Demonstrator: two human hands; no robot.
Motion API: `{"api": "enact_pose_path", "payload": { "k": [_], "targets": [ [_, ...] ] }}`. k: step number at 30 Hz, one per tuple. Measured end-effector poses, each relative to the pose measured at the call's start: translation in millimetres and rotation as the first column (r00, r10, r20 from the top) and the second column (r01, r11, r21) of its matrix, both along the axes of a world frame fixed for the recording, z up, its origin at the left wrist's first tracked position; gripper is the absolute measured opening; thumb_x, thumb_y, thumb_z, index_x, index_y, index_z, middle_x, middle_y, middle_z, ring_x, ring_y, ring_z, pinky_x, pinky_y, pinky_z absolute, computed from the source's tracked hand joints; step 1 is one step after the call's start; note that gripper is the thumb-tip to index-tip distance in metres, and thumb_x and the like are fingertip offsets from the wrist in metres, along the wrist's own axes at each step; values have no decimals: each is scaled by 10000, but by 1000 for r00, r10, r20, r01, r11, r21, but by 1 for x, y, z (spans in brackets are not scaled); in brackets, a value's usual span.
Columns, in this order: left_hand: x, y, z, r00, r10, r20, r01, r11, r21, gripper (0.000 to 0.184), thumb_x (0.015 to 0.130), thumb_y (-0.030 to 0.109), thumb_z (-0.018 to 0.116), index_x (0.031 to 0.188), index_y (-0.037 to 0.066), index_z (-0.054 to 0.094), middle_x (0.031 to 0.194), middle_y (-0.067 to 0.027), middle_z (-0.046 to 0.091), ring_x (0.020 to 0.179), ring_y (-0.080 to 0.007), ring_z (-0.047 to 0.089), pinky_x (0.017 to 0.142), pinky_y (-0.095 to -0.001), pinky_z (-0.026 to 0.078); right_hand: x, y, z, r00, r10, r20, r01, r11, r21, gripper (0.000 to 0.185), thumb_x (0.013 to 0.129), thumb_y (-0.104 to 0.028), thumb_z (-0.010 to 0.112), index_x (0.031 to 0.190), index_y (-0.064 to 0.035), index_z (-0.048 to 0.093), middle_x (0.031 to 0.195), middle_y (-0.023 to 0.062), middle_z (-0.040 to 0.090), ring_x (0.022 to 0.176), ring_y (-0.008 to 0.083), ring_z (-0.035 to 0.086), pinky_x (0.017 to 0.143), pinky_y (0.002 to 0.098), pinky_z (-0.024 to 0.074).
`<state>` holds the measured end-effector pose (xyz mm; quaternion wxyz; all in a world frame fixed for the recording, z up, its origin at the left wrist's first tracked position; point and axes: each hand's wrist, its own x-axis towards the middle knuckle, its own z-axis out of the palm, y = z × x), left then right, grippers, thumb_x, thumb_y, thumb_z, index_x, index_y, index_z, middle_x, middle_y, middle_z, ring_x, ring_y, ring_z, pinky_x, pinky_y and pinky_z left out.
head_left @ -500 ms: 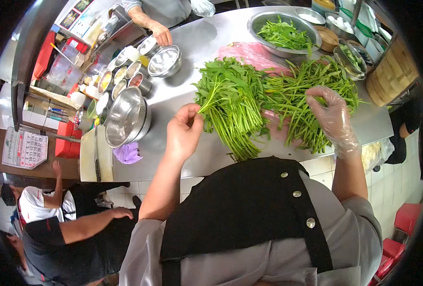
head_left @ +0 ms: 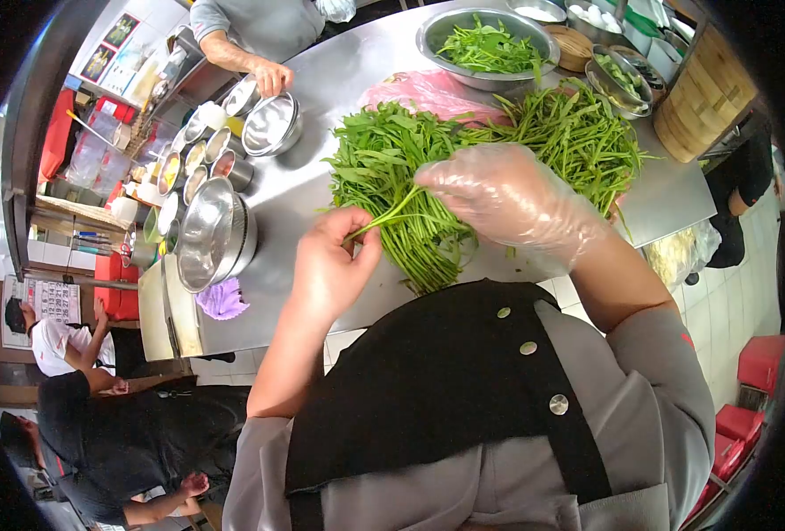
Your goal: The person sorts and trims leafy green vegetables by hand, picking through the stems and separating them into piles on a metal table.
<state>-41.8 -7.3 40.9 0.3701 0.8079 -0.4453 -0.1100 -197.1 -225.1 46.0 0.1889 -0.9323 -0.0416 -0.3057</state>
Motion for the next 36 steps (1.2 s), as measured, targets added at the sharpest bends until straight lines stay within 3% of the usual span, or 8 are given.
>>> {"api": "enact_pose_path", "payload": {
  "k": [4, 10, 17, 20, 25, 29, 32, 36],
  "targets": [
    [-3, 2, 1, 989, -57, 137, 65, 996, -53, 139, 861, 72, 744, 986, 35, 695, 859, -62, 656, 640, -98, 536, 567, -269, 452, 9, 7, 14, 974, -13, -225, -38, 976, -217, 103, 842, -139, 694, 931, -92, 675, 763, 115, 655, 751, 355, 672, 655, 470, 541],
    [-3, -2, 4, 980, -102, 171, 113, 992, -56, 132, 836, 52, 748, 956, 38, 695, 837, -65, 647, 595, -128, 511, 559, -283, 440, 13, 8, 8, 941, 100, -323, -119, 992, -40, 149, 841, -204, 684, 871, -63, 646, 810, 150, 662, 800, 381, 664, 720, 502, 532],
    [-3, -9, -11, 965, -176, 193, 190, 980, -57, 133, 837, 41, 742, 961, 31, 696, 825, -66, 651, 590, -142, 514, 564, -286, 442, 13, 8, -38, 961, 137, -239, -29, 912, 408, 198, 820, -185, 668, 930, -20, 673, 851, 190, 666, 807, 379, 658, 753, 445, 530],
    [-5, -12, -11, 964, -197, 180, 193, 980, 38, 111, 850, 52, 736, 951, 29, 695, 871, -128, 697, 756, -289, 701, 665, -370, 548, 12, 6, -55, 958, 121, -261, 65, 794, 605, 215, 813, -171, 670, 958, -12, 680, 876, 167, 676, 819, 300, 653, 781, 399, 531],
    [13, -1, -24, 994, -97, 56, 95, 995, 45, 132, 888, 87, 730, 998, 17, 712, 881, -87, 712, 697, -152, 621, 624, -302, 497, -13, -15, -53, 933, 35, -357, 329, 311, 891, 136, 856, -185, 657, 921, -66, 648, 873, 17, 608, 817, 136, 553, 751, 307, 484],
    [27, 7, -33, 999, -22, -28, 23, 999, 48, 146, 926, 108, 711, 1015, -7, 711, 809, -21, 683, 693, -62, 566, 609, -250, 457, -51, -34, -70, 934, -44, -354, 344, 377, 860, 116, 893, -194, 636, 939, -88, 648, 824, 15, 602, 664, 110, 542, 599, 276, 451],
    [30, 6, -26, 987, 19, -161, 6, 987, 158, 150, 940, 117, 700, 1006, -17, 713, 752, 22, 631, 704, -35, 540, 621, -232, 448, -68, -35, -68, 892, -27, -452, 449, 180, 875, 115, 890, -202, 643, 934, -97, 649, 838, 2, 604, 751, 99, 537, 690, 251, 432],
    [32, 3, -24, 985, -18, -170, 43, 988, 145, 189, 933, 144, 721, 998, -34, 718, 753, 3, 616, 657, -53, 504, 594, -251, 433, -76, -39, -79, 926, -74, -369, 376, 229, 898, 110, 891, -205, 635, 912, -97, 636, 818, -12, 597, 789, 87, 524, 726, 233, 404]
  ]
}}
